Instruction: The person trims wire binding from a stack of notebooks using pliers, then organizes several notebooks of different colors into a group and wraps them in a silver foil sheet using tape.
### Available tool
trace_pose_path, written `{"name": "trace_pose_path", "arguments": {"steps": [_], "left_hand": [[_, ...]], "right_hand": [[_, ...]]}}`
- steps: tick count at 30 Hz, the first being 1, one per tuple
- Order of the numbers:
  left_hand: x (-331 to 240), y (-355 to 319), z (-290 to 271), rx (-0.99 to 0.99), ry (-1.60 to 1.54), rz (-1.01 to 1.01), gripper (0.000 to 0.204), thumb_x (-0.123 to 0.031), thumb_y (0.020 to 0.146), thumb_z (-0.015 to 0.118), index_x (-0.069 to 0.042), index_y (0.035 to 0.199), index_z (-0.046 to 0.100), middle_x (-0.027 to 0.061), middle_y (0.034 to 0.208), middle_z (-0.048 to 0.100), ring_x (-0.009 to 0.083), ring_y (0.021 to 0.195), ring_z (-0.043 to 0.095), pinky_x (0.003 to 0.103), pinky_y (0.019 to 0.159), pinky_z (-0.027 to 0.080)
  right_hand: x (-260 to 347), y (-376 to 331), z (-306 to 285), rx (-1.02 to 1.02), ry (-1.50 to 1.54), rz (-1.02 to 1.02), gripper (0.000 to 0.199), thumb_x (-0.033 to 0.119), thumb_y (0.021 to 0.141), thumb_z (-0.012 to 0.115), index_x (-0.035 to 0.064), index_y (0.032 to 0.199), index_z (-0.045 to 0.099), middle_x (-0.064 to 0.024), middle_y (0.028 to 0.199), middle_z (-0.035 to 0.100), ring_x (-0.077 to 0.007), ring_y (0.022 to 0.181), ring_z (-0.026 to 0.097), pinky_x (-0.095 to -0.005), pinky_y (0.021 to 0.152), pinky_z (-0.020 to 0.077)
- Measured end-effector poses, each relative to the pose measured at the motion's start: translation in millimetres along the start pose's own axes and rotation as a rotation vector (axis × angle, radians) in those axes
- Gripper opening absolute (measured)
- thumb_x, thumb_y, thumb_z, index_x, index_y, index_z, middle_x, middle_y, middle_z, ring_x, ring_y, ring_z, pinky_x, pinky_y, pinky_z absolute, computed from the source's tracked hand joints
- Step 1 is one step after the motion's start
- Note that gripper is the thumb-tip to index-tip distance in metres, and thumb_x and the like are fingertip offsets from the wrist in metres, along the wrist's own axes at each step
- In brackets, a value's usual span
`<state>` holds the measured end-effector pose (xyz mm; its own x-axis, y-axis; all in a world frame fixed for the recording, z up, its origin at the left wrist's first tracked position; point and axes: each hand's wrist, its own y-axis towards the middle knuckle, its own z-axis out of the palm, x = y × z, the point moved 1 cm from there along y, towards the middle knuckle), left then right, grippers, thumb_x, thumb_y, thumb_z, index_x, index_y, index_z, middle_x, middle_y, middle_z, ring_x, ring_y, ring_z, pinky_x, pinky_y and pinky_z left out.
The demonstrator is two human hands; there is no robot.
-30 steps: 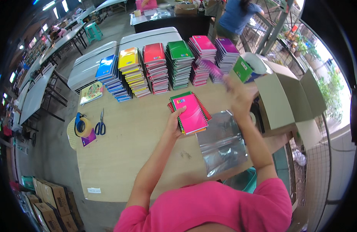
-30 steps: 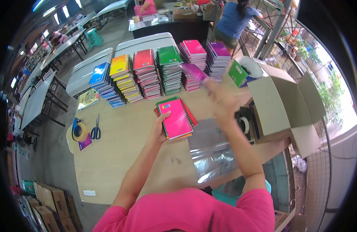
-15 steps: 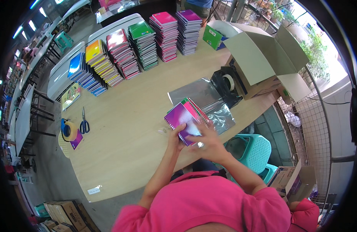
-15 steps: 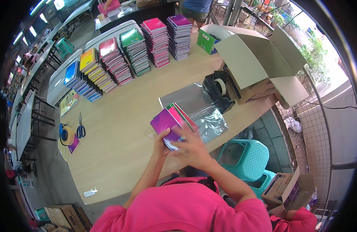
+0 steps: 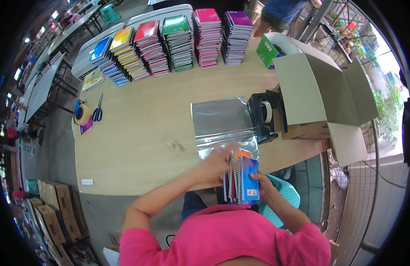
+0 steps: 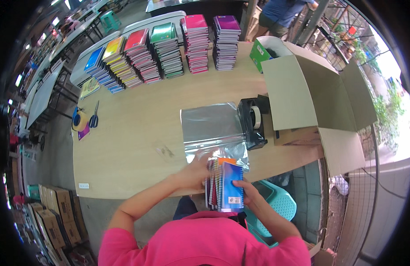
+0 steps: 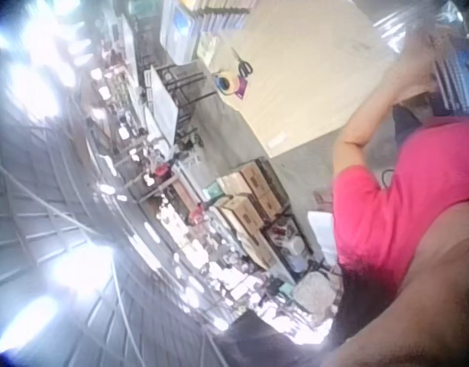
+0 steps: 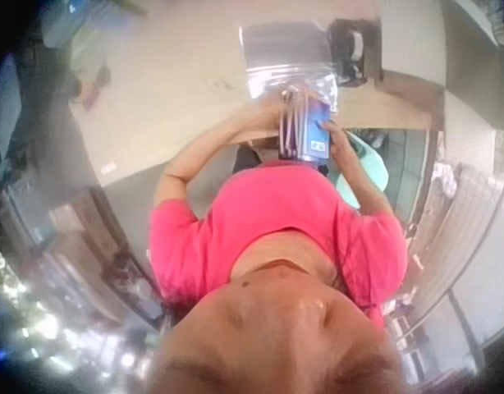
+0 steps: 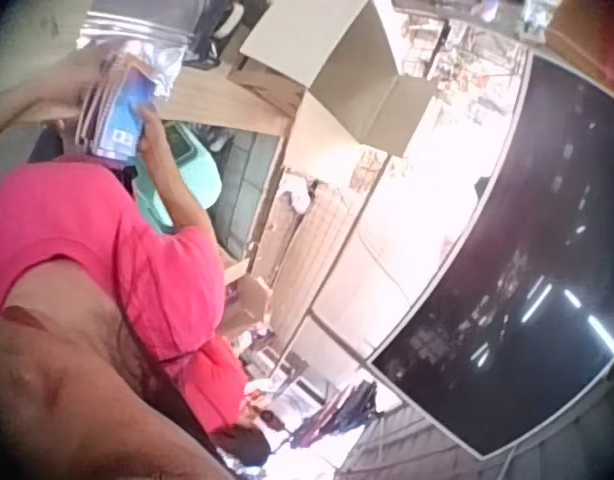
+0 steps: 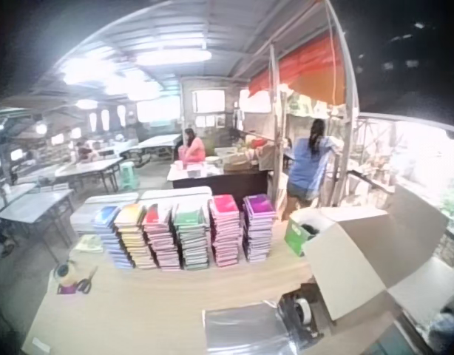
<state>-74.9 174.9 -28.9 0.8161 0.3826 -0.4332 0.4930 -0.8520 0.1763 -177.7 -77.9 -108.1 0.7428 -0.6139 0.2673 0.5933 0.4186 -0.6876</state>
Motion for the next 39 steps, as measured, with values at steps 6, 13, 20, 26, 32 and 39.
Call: {"name": "trace_pose_path", "arguments": {"steps": [6, 13, 20, 26, 32, 39], "left_hand": [[110, -33, 88, 0.006, 0.168, -0.710, 0.122, -0.071, 0.064, 0.074, -0.009, 0.155, 0.022, 0.0160, 0.160, 0.021, 0.0386, 0.148, 0.018, 0.071, 0.112, 0.014], [132, -50, 31, -0.343, -0.249, -0.575, 0.146, -0.063, 0.045, 0.089, -0.009, 0.158, 0.011, 0.0183, 0.161, 0.019, 0.0352, 0.151, 0.014, 0.061, 0.117, 0.014], [140, -19, 83, -0.873, -1.178, -0.546, 0.124, -0.034, 0.046, 0.099, -0.007, 0.147, 0.032, 0.0155, 0.139, 0.047, 0.0256, 0.132, 0.045, 0.039, 0.111, 0.037], [147, -13, 97, -1.019, -0.816, -0.551, 0.092, -0.013, 0.060, 0.088, -0.005, 0.140, 0.041, 0.0159, 0.137, 0.050, 0.0249, 0.129, 0.048, 0.039, 0.109, 0.039], [146, -9, 95, -1.018, -0.865, -0.507, 0.083, -0.006, 0.056, 0.088, -0.004, 0.128, 0.046, 0.0121, 0.124, 0.058, 0.0241, 0.112, 0.059, 0.036, 0.099, 0.047], [157, -18, 102, -0.878, -0.901, -0.523, 0.083, -0.007, 0.049, 0.092, -0.005, 0.120, 0.049, 0.0120, 0.119, 0.060, 0.0237, 0.108, 0.060, 0.036, 0.095, 0.049]], "right_hand": [[60, 39, 10, 0.007, -0.196, -0.528, 0.064, -0.007, 0.069, 0.077, 0.0004, 0.128, 0.051, -0.0142, 0.113, 0.065, -0.0271, 0.104, 0.066, -0.0427, 0.095, 0.0540], [79, 123, 91, 0.180, -0.731, -0.958, 0.090, 0.005, 0.059, 0.093, 0.0011, 0.134, 0.043, -0.0100, 0.122, 0.060, -0.0213, 0.110, 0.061, -0.0378, 0.097, 0.0514], [55, 208, 100, 0.294, -0.858, -1.053, 0.136, 0.031, 0.047, 0.100, 0.0112, 0.154, 0.019, -0.0120, 0.134, 0.047, -0.0274, 0.126, 0.049, -0.0411, 0.108, 0.0387], [44, 233, 100, 0.085, -0.823, -1.373, 0.143, 0.066, 0.035, 0.088, 0.0026, 0.150, 0.030, -0.0104, 0.130, 0.046, -0.0261, 0.119, 0.050, -0.0398, 0.104, 0.0405], [41, 227, 99, 0.148, -0.810, -1.190, 0.127, 0.064, 0.042, 0.091, 0.0012, 0.141, 0.041, -0.0101, 0.120, 0.053, -0.0230, 0.113, 0.054, -0.0368, 0.099, 0.0428], [39, 233, 104, 0.072, -0.757, -1.212, 0.112, 0.060, 0.046, 0.092, 0.0012, 0.130, 0.048, -0.0086, 0.112, 0.058, -0.0220, 0.105, 0.058, -0.0360, 0.095, 0.0463]]}}
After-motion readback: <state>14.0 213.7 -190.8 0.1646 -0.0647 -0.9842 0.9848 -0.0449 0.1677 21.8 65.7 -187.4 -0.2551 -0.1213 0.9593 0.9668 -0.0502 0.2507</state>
